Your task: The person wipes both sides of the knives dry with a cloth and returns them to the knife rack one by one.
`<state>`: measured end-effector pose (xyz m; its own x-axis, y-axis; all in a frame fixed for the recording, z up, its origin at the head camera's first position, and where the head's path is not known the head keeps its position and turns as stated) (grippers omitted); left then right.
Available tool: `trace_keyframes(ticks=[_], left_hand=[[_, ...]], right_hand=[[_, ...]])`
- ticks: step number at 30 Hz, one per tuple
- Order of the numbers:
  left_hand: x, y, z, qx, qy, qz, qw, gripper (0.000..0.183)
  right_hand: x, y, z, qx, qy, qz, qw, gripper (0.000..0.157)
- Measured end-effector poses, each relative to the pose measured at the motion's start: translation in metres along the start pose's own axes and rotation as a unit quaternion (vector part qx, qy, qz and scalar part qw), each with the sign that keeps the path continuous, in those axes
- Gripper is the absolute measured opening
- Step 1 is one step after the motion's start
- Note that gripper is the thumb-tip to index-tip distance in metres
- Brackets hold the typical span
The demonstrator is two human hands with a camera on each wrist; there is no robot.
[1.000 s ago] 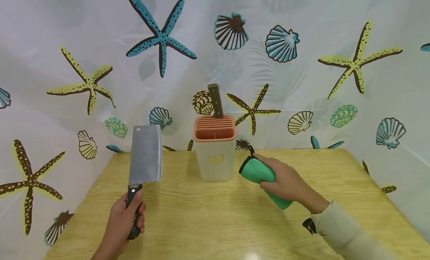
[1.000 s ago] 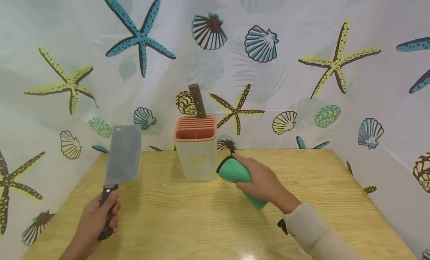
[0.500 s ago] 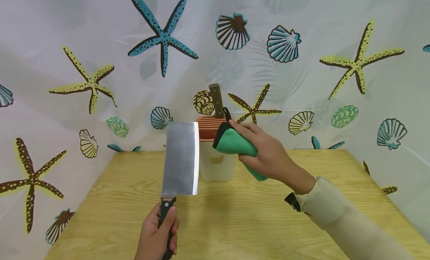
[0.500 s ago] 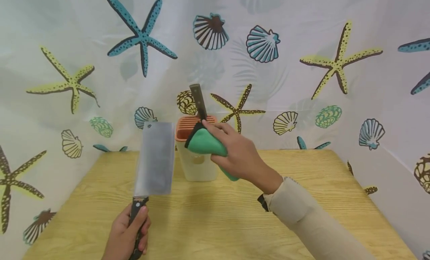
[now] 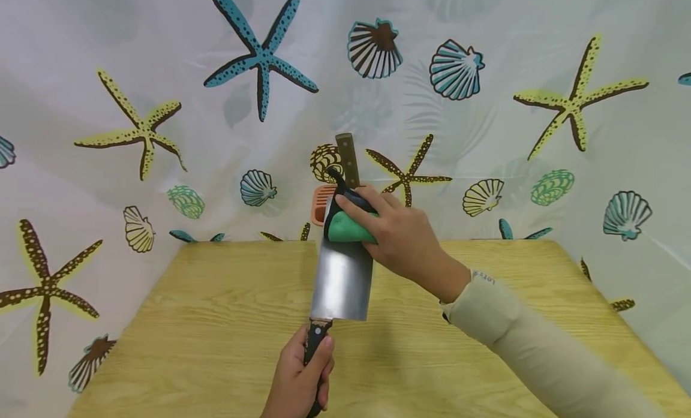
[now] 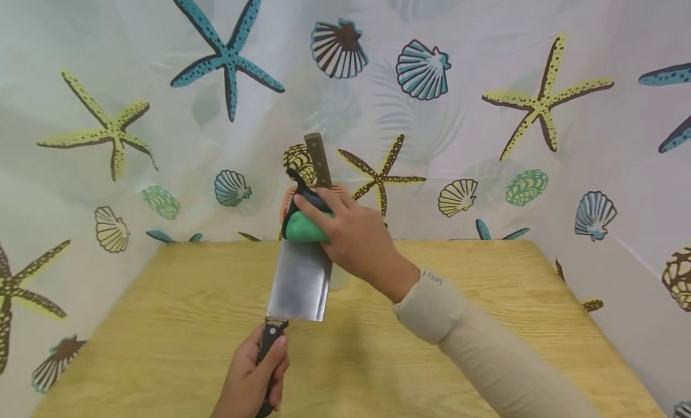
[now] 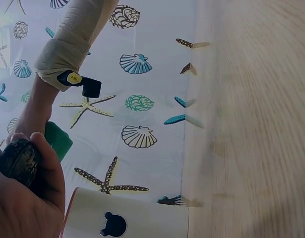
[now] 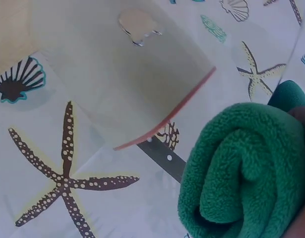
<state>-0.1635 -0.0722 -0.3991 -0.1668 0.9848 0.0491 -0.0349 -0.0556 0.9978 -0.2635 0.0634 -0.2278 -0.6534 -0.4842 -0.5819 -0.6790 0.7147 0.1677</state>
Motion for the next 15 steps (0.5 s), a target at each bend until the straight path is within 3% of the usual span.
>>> trace_keyframes(ticks=[7, 15], left_hand=[[0.01, 0.002, -0.001, 0.003, -0.017, -0.007, 0.9998, 0.04], [0.011, 0.004, -0.004, 0.001, -0.014, -0.005, 0.9999, 0.041]], right_hand=[[0.003, 0.0, 0.019, 0.002, -0.004, 0.003, 1.0, 0.073], [-0.001, -0.017, 0.028, -0.028, 0.032, 0.0, 0.999, 0.063]])
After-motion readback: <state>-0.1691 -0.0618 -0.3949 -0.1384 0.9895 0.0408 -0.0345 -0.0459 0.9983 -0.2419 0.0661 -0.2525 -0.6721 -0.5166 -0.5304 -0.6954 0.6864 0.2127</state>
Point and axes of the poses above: each hand's wrist, its own z-axis away from the middle knuckle, its own x-axis out of the palm, y = z × x, the point moved 8 cm from there along -z, towards the middle knuckle, and after that the axes turned 15 degrees about y, right-handed, at the moved point
